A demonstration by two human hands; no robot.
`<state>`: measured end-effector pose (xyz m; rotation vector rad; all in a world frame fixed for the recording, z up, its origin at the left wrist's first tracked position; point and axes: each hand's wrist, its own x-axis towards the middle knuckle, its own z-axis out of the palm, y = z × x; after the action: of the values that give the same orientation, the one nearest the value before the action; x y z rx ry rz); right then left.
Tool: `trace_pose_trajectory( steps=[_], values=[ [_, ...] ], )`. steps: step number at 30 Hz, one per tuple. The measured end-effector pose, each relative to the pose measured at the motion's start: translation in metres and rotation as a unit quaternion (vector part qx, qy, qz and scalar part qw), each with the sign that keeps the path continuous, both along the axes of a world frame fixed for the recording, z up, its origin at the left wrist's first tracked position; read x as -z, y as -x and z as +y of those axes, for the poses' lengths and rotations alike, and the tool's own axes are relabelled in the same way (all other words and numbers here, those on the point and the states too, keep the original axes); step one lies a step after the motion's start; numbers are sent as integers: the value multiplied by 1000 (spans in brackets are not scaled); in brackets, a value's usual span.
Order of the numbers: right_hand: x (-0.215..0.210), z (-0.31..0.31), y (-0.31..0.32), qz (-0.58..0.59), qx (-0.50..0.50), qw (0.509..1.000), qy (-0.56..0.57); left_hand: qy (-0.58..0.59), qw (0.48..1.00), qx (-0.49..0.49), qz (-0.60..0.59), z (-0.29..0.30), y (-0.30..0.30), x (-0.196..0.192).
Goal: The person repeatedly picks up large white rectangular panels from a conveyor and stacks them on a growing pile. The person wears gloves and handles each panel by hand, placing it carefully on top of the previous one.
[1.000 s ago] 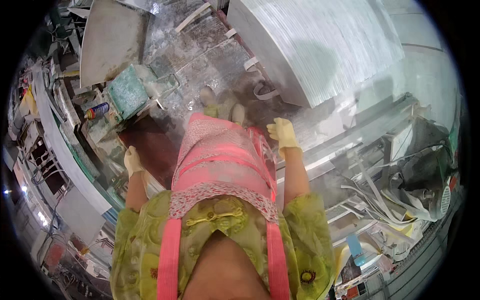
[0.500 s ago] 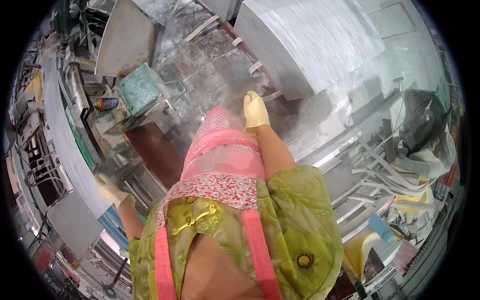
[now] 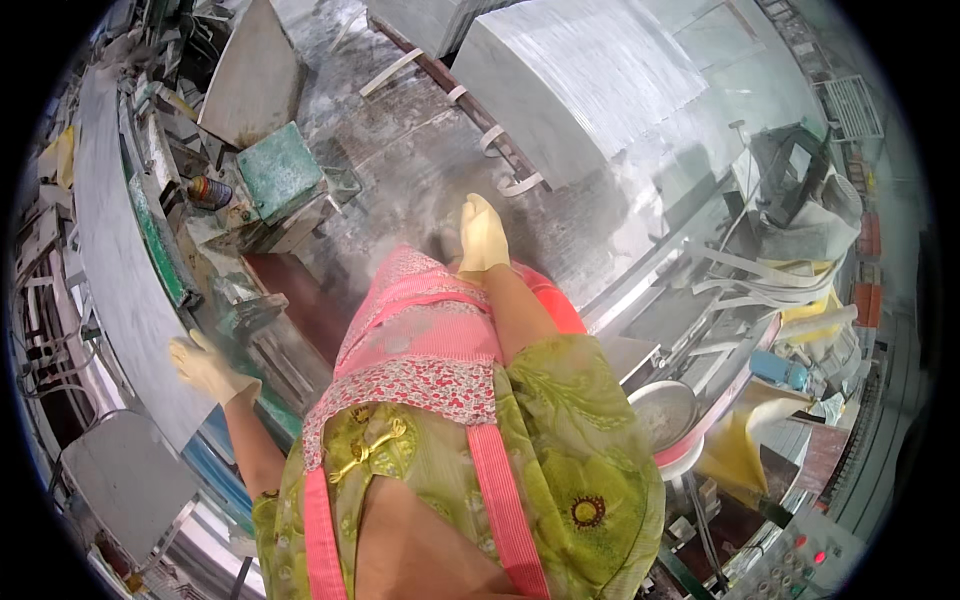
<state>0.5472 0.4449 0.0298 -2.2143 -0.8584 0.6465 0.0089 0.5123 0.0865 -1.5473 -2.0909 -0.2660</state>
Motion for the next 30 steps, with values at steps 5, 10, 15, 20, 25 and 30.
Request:
trace_pose_trajectory(
  steps=[5,10,15,20,25,30],
  values=[
    [12,-19,-12,-62,-22,997,-34,2,997,8,-71,4,-8,0],
    [17,-5,-9,-57,-70,996,-16,-16,995,21,-94,1,-13,-4],
    [8,31,3,-50,-131,990,-2,34,998,-41,-46,3,-14,1],
    [-20,57,15,-61,-145,986,-49,12,999,-46,2,-2,2,20],
    [0,54,4,-75,-159,981,-78,7,1000,-27,-10,1,-2,21],
    [-5,50,-7,-58,-157,986,15,40,997,-49,-34,-2,-24,-10]
  ],
)
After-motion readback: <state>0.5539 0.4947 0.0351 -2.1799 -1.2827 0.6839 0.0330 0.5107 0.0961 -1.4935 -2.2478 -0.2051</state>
